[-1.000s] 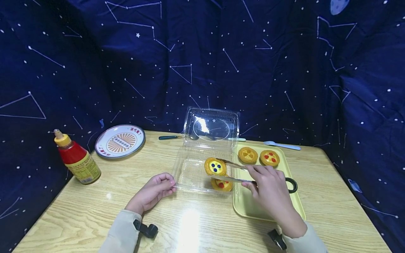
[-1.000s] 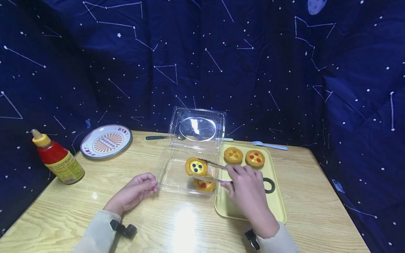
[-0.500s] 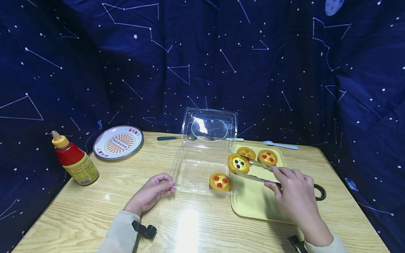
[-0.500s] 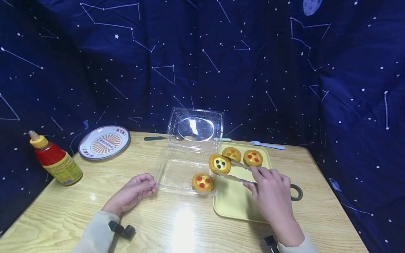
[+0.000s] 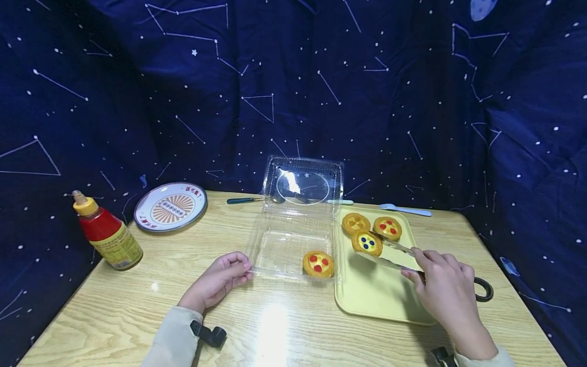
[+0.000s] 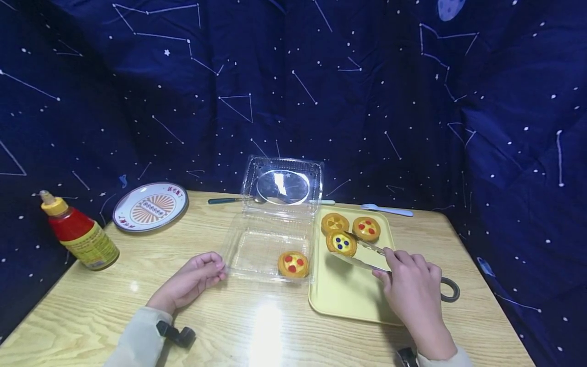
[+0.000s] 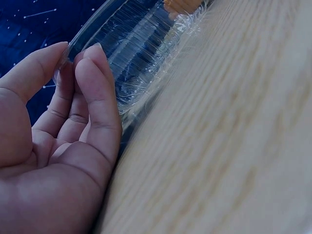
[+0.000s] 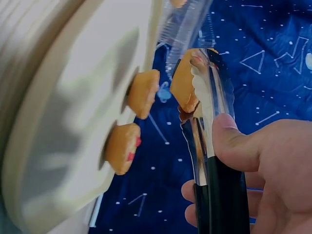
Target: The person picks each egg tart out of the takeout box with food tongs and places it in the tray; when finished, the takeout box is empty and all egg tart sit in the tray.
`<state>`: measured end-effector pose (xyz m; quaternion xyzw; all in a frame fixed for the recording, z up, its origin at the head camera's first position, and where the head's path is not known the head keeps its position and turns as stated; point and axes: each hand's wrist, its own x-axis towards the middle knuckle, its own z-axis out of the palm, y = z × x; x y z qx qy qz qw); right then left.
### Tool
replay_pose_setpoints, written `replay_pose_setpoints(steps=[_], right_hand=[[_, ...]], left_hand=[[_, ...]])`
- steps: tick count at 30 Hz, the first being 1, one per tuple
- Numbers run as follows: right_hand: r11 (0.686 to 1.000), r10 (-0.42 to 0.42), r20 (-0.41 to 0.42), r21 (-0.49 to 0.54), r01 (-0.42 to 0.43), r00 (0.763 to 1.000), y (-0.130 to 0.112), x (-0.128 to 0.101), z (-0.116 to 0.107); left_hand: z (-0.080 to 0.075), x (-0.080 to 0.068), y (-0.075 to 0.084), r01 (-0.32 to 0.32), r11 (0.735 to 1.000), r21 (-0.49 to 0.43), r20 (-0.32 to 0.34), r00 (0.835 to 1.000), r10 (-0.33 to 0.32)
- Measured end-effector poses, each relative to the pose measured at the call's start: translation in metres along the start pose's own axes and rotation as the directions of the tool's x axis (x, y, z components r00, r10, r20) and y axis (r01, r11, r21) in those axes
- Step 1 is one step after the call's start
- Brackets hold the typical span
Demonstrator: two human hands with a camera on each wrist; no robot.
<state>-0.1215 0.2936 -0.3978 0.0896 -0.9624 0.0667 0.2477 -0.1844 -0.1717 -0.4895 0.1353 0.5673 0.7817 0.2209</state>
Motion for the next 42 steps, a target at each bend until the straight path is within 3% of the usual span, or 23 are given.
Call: replay_pose_setpoints(steps=[21,33,42], right_hand=[[0.998,0.022,0.114,-0.065,-0.014,0.993,0.004,0.004,0.03],[0.998,0.06,0.196,-0.014,-0.059,0.979,0.001,0.002,0.02],[0.999,0.031,0.152,0.011,-0.033,0.988,-0.004,0.004,0.007]], left_hand=[[0.003,0.003,0.0,0.006,1.0,0.009,-0.003,1.0,-0.006],[0.003,0.001,0.001,0.01,1.0,0.001,-0.012,1.0,-0.01],[0.001,-0.001,0.0,0.014,1.0,-0.005,-0.014,1.0,-0.014]])
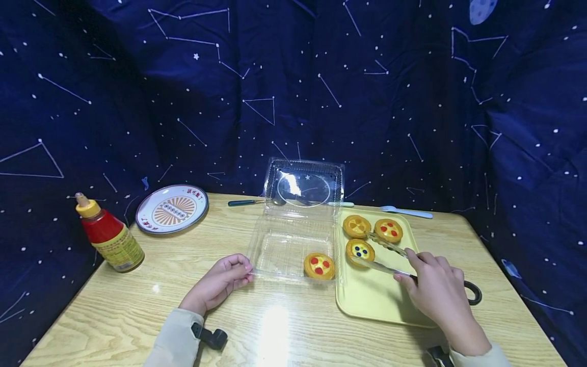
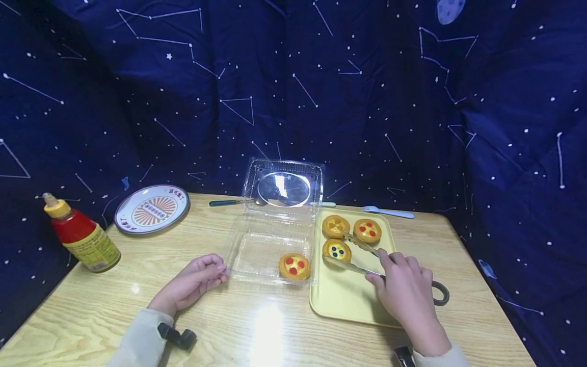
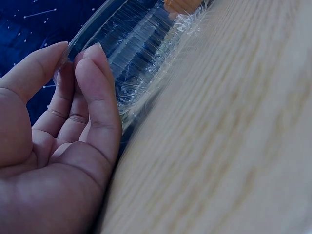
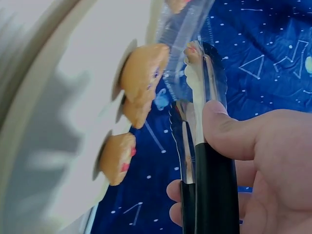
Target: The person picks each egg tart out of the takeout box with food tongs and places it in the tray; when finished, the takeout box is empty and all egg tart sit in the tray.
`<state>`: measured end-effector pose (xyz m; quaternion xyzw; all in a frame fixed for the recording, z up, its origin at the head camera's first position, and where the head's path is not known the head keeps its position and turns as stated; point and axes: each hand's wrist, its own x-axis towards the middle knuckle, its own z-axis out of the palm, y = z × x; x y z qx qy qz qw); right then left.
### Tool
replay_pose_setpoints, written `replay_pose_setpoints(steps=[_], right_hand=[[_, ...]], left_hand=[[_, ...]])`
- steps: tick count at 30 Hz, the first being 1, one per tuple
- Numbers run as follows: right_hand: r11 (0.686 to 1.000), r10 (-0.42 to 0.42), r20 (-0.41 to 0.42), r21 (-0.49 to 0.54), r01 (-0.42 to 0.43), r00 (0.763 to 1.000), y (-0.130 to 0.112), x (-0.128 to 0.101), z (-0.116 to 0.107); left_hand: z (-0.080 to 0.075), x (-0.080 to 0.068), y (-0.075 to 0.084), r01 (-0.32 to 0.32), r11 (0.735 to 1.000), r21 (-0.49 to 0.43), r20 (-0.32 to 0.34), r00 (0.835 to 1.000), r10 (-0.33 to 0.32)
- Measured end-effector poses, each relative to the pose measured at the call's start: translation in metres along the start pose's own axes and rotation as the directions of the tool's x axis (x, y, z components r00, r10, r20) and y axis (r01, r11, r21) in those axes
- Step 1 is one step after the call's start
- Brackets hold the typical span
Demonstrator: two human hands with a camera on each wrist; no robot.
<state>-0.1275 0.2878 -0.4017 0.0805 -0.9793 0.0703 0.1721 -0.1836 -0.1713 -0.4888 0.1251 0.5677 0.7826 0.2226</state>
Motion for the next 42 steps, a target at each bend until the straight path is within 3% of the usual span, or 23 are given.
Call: replay_pose_setpoints(steps=[17,42], right_hand=[[0.993,-0.117,-0.013,0.025,0.117,0.993,-0.039,0.009,-0.016],[0.976,-0.204,0.031,-0.066,0.206,0.978,-0.082,0.024,0.002]], left_hand=[[0.0,0.0,0.001,0.002,1.0,0.005,-0.003,1.0,-0.002],[-0.001,0.0,0.0,-0.014,1.0,0.013,0.008,1.0,0.014]])
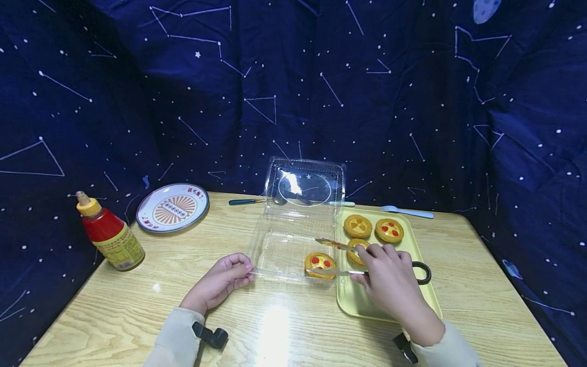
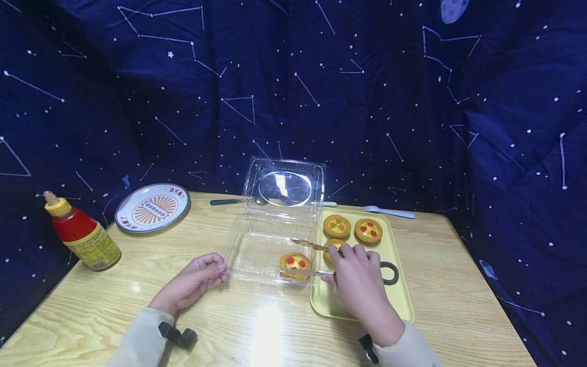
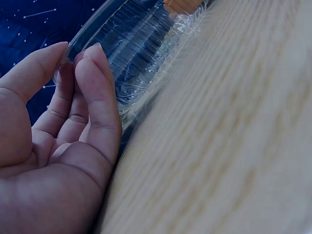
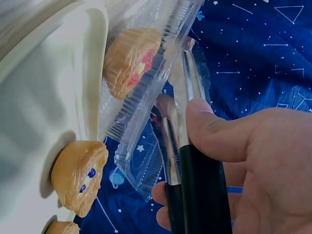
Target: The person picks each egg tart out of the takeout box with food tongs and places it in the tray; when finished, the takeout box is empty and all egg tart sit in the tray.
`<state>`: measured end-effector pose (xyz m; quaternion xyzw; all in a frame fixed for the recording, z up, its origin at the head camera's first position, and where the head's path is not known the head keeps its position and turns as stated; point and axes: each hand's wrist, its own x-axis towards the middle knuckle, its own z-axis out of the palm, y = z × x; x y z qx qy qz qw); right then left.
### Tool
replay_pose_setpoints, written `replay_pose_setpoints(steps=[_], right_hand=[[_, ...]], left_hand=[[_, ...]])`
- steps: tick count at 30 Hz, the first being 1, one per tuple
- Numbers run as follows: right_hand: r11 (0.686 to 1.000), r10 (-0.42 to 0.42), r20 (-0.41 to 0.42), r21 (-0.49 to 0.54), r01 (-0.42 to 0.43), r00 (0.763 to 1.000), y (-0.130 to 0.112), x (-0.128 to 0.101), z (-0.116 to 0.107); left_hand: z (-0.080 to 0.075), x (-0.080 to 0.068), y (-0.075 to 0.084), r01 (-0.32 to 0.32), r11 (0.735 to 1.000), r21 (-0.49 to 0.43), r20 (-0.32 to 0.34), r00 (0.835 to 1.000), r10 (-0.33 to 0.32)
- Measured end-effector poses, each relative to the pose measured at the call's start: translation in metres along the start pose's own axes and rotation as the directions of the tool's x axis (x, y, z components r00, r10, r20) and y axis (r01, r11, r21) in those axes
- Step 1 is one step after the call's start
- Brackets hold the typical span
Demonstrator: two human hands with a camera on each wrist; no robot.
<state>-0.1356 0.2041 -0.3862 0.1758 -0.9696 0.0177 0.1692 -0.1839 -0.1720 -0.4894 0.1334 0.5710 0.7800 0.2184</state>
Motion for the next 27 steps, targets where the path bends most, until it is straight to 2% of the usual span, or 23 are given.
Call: replay_pose_setpoints(steps=[15,27], right_hand=[[0.999,-0.02,0.051,-0.029,0.021,0.999,-0.014,0.009,0.009],[0.999,-0.022,0.047,-0.033,0.023,0.999,-0.017,0.02,0.022]], left_hand=[[0.0,-0.001,0.0,-0.015,1.0,0.008,0.008,1.0,0.015],[-0.001,0.001,-0.001,0.0,1.0,0.009,-0.008,1.0,0.0]])
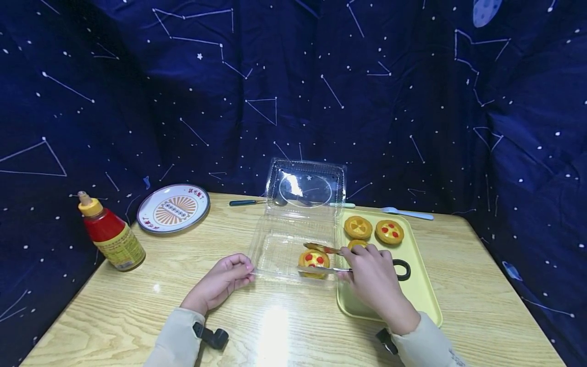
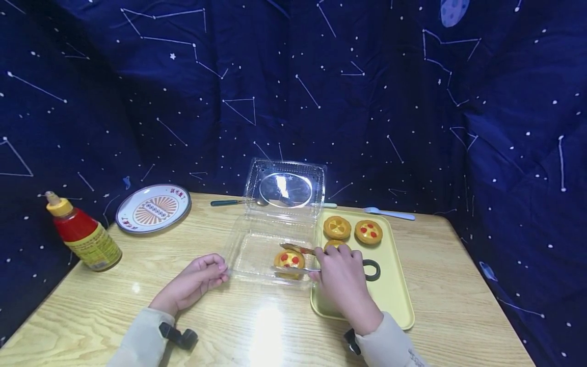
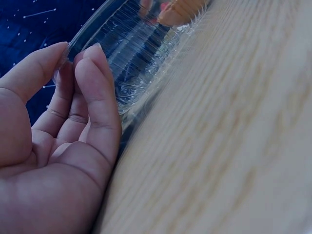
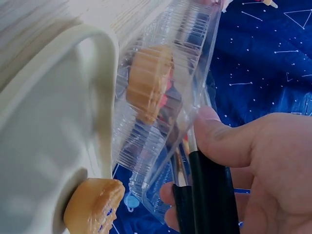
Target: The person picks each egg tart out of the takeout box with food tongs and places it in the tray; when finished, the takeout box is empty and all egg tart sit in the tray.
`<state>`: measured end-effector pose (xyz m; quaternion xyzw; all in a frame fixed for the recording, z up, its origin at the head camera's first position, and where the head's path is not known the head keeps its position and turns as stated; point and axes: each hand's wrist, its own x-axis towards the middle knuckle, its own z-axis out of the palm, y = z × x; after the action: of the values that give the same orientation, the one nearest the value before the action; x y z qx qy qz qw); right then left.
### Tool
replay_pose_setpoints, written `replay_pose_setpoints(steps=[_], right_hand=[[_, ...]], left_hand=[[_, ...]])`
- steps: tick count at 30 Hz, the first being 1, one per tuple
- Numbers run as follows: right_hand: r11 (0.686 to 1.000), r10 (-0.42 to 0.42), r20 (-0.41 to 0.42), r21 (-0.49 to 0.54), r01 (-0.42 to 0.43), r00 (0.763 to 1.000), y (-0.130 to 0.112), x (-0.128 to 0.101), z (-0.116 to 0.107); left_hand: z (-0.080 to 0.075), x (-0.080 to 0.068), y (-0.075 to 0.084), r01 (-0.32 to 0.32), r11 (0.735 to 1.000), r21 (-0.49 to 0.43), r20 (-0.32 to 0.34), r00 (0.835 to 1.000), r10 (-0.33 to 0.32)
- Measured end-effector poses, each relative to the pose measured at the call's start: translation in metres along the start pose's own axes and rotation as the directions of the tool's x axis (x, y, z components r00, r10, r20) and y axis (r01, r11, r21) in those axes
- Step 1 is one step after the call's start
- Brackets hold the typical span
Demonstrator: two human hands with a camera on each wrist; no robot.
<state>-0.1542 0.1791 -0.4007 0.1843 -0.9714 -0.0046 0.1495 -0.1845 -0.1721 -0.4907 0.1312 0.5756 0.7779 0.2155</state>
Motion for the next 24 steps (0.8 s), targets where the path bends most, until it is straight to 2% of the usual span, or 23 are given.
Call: replay_pose_setpoints(steps=[6,15,24], right_hand=[[1.0,0.008,0.005,0.02,-0.009,1.0,0.0,0.003,0.003],[0.999,0.029,0.024,0.028,-0.029,0.999,0.004,-0.001,-0.008],[1.0,0.015,0.098,-0.008,-0.014,0.995,0.0,-0.002,-0.011]], left_hand=[[0.0,0.0,0.001,0.005,1.0,-0.003,0.003,1.0,-0.005],[-0.001,0.0,0.002,0.008,1.0,0.002,0.004,1.0,-0.008],[0.002,-0.001,0.002,0.015,1.0,0.002,-0.006,1.0,-0.015]])
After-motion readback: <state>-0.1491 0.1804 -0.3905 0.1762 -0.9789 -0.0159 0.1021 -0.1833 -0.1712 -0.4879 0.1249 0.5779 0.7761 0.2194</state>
